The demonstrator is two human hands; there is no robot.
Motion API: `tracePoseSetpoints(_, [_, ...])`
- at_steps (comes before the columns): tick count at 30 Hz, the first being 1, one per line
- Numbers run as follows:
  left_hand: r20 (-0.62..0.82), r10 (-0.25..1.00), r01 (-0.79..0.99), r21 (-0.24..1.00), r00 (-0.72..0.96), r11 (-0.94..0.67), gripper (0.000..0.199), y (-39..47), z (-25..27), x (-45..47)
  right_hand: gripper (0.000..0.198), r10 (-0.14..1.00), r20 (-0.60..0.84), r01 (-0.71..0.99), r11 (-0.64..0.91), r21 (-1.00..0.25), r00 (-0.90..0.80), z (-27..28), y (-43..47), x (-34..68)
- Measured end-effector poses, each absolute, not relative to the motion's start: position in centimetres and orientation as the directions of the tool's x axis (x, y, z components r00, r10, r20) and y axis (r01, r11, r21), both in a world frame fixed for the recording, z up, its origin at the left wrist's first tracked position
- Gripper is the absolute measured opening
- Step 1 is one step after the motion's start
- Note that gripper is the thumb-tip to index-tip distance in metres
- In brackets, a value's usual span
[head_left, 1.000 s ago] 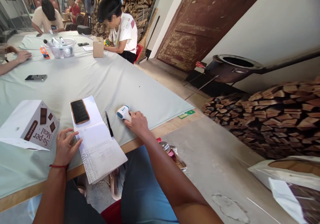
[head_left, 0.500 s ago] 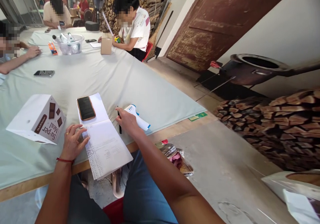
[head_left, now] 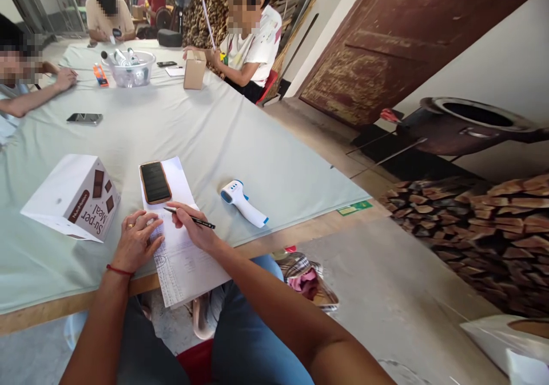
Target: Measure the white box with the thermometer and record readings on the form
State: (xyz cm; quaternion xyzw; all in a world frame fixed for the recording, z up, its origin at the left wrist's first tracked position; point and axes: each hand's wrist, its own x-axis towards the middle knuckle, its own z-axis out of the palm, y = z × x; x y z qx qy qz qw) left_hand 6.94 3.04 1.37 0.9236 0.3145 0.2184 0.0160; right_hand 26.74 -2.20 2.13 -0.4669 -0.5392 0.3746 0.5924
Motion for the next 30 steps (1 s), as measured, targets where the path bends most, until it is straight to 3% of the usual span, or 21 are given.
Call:
tracePoseSetpoints(5, [0.383,0.604,0.584,0.182,0.699,-0.791,0.030,2.8,1.4,7.1,0.036,0.960,0.213,0.068,0.203,-0.977,0.182,1.0,-1.9,25.9])
tracePoseSetpoints(16, [0.354,0.596,0.576,0.171,0.721,-0.799,0.032,2.9,1.8,7.3,0.018,0.904,0.224,0.131,0.188,-0.973,0.363,0.2,-1.4,25.6])
tracePoseSetpoints(30, [0.353,0.603,0.577,0.188,0.716,-0.795,0.033,2.9,1.9,7.5,0.016,0.907,0.265,0.227,0.196,-0.954,0.328,-0.5,-1.3,25.5])
